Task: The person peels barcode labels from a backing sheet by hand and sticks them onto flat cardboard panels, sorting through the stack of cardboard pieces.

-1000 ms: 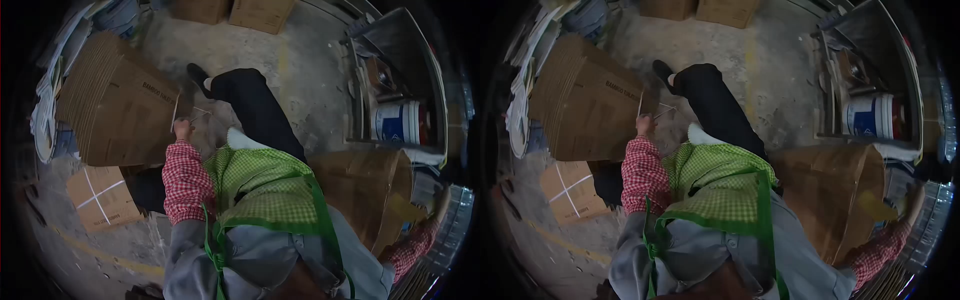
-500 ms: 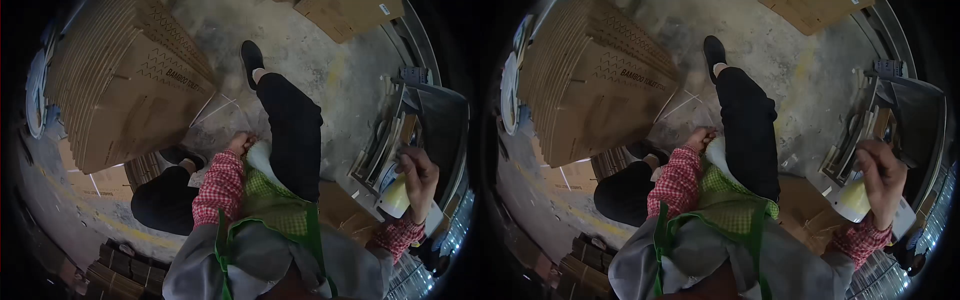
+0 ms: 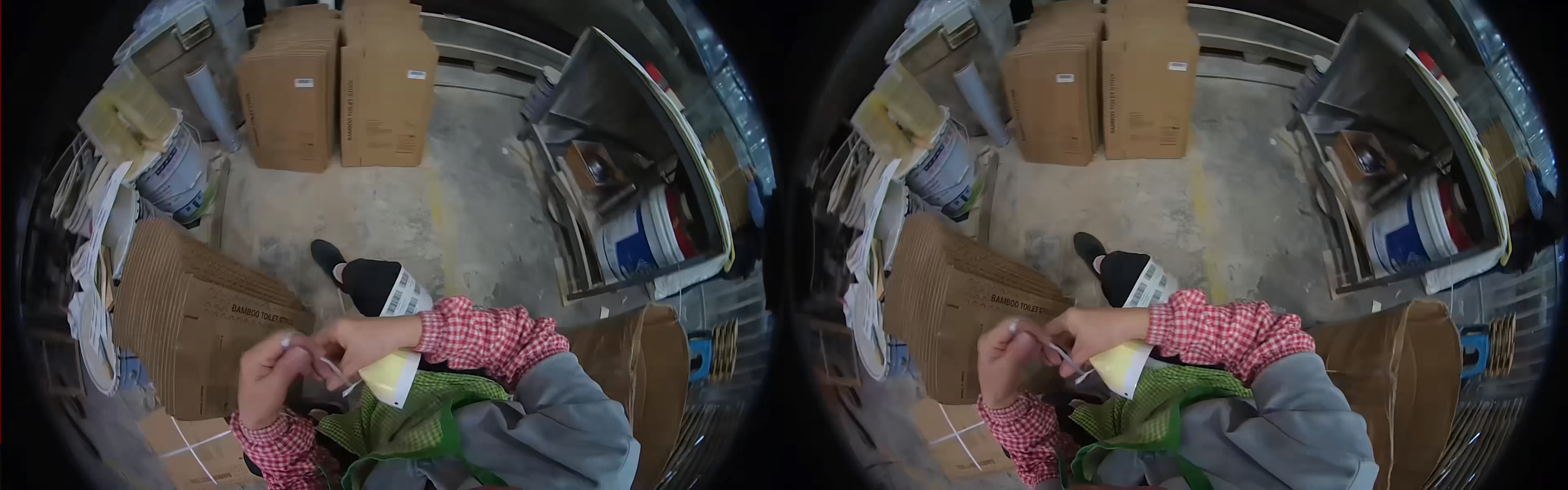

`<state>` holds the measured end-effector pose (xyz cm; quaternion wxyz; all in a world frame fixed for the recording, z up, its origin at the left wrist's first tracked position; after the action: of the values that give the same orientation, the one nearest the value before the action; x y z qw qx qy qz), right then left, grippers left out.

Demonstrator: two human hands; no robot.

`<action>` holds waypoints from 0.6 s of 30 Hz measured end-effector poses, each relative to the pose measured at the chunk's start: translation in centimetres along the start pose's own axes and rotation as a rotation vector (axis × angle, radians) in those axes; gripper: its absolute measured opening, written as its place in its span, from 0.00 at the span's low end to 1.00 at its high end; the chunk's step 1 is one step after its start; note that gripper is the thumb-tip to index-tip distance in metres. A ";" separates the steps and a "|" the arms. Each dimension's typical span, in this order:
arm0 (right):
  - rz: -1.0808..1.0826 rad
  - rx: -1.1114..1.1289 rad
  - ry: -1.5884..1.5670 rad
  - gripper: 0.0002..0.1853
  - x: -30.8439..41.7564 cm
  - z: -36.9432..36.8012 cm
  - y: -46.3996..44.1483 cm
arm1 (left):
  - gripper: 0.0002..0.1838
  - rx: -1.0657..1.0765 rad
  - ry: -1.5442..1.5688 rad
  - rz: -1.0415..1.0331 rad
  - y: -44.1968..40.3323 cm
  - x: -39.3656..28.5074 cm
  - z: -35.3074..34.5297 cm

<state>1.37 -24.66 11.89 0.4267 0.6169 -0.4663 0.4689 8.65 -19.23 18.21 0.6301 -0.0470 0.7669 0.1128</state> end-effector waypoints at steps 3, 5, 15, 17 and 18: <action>-0.018 0.200 -0.082 0.12 1.5 -4.6 2.2 | 0.10 -0.189 -0.252 -0.293 0.1 -2.2 -0.6; -0.136 0.125 -0.256 0.16 0.0 -5.0 4.8 | 0.10 -0.147 -0.235 -0.239 0.8 -1.7 -2.7; 0.106 -0.861 0.085 0.19 9.9 1.0 23.7 | 0.08 0.110 0.193 -0.124 -3.0 7.5 0.2; 0.473 -1.232 1.227 0.22 19.2 -0.8 33.7 | 0.09 -0.081 0.164 0.030 -4.9 13.3 2.8; 0.307 -1.578 0.263 0.21 19.0 -1.1 39.0 | 0.08 -0.190 0.009 0.141 -5.6 18.1 5.5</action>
<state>-34.48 -34.74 34.15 0.7180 0.0038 -0.6849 0.1242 11.44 -22.10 -1.10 0.6099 -0.0532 0.7569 0.2288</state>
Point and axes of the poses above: each hand's wrist, its own y-axis away from the middle knuckle, its own z-axis out of the back of the hand, x = y × z, the point moved 7 cm from there along -y, towards the middle knuckle, and after that the axes turned 1 degree about x, right-handed, at the moved point
